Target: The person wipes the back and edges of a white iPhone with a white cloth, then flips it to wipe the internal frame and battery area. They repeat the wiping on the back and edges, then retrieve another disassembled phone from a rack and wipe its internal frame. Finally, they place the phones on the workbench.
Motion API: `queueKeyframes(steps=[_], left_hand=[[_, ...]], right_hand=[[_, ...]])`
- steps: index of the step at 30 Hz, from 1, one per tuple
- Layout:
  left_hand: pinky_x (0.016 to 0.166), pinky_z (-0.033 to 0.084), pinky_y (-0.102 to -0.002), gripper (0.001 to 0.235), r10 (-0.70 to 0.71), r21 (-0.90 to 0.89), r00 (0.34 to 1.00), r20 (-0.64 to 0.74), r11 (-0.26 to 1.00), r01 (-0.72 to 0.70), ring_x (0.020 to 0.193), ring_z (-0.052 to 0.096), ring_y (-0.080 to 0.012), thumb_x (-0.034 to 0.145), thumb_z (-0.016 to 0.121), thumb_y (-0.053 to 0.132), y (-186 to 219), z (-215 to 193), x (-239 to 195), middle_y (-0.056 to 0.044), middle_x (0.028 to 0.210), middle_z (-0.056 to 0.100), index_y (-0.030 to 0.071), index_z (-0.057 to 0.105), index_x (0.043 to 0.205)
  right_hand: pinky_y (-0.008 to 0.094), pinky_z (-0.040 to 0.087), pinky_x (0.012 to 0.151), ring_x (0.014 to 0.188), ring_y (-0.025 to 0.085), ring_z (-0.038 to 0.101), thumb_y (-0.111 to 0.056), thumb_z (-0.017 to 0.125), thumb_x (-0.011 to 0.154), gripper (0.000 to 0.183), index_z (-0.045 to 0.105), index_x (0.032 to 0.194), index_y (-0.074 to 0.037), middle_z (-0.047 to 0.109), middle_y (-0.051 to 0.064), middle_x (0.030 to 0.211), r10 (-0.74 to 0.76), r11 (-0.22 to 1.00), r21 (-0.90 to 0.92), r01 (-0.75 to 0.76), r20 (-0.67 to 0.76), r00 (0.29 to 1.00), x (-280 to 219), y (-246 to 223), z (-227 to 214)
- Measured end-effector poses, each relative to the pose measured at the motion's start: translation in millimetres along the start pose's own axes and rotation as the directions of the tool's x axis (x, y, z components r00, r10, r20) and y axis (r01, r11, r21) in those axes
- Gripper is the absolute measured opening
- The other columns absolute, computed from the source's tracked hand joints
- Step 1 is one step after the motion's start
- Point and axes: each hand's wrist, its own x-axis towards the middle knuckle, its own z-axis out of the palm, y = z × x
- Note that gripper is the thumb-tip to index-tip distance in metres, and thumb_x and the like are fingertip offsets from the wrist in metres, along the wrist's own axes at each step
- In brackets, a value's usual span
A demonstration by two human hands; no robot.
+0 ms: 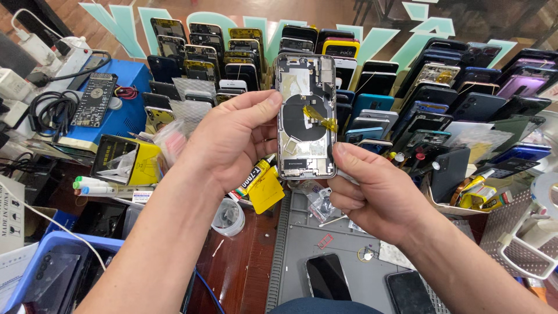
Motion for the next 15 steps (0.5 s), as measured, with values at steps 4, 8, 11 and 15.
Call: queueKeyframes(steps=[4, 8, 11, 15], left_hand=[[0.072, 0.059, -0.032, 0.019, 0.002, -0.001, 0.999, 0.033, 1.000, -0.002, 0.081, 0.071, -0.0155, 0.096, 0.069, 0.018, -0.4, -1.0, 0.2, -0.004, 0.096, 0.076, 0.007, 0.072, 0.111], [0.072, 0.058, -0.032, 0.019, 0.007, 0.001, 1.000, 0.020, 1.000, -0.007, 0.081, 0.071, -0.0152, 0.096, 0.069, 0.018, -0.7, -1.0, -0.2, -0.004, 0.096, 0.076, 0.007, 0.072, 0.111], [0.072, 0.059, -0.032, 0.018, 0.006, -0.004, 1.000, 0.024, 1.000, -0.006, 0.081, 0.071, -0.0153, 0.095, 0.069, 0.018, -0.3, -1.1, -0.7, -0.004, 0.096, 0.076, 0.007, 0.072, 0.110], [0.072, 0.059, -0.033, 0.017, 0.004, -0.009, 1.000, 0.022, 1.000, -0.004, 0.081, 0.071, -0.0155, 0.096, 0.069, 0.017, -0.9, -1.6, -1.1, -0.004, 0.095, 0.076, 0.007, 0.072, 0.109]], right_hand=[[0.021, 0.029, 0.046, 0.053, 0.004, 0.031, -0.024, 0.058, 0.103, 0.018, 0.064, 0.105, -0.007, 0.058, -0.002, 0.083, -0.001, 1.000, 0.021, 0.000, 0.026, 1.000, -0.5, 0.8, -0.7], [0.021, 0.029, 0.047, 0.054, 0.004, 0.032, -0.024, 0.058, 0.104, 0.018, 0.063, 0.105, -0.007, 0.056, -0.003, 0.082, -0.005, 1.000, 0.026, 0.004, 0.040, 0.999, -1.0, 0.7, -0.2], [0.021, 0.029, 0.047, 0.053, 0.004, 0.031, -0.025, 0.058, 0.103, 0.020, 0.064, 0.106, -0.007, 0.056, -0.003, 0.081, 0.001, 1.000, 0.010, -0.001, 0.017, 1.000, -1.0, 0.6, 1.1], [0.021, 0.029, 0.047, 0.053, 0.003, 0.031, -0.026, 0.059, 0.102, 0.020, 0.065, 0.106, -0.007, 0.056, -0.004, 0.081, -0.001, 1.000, 0.004, 0.001, 0.014, 1.000, -1.1, 1.3, 1.5]])
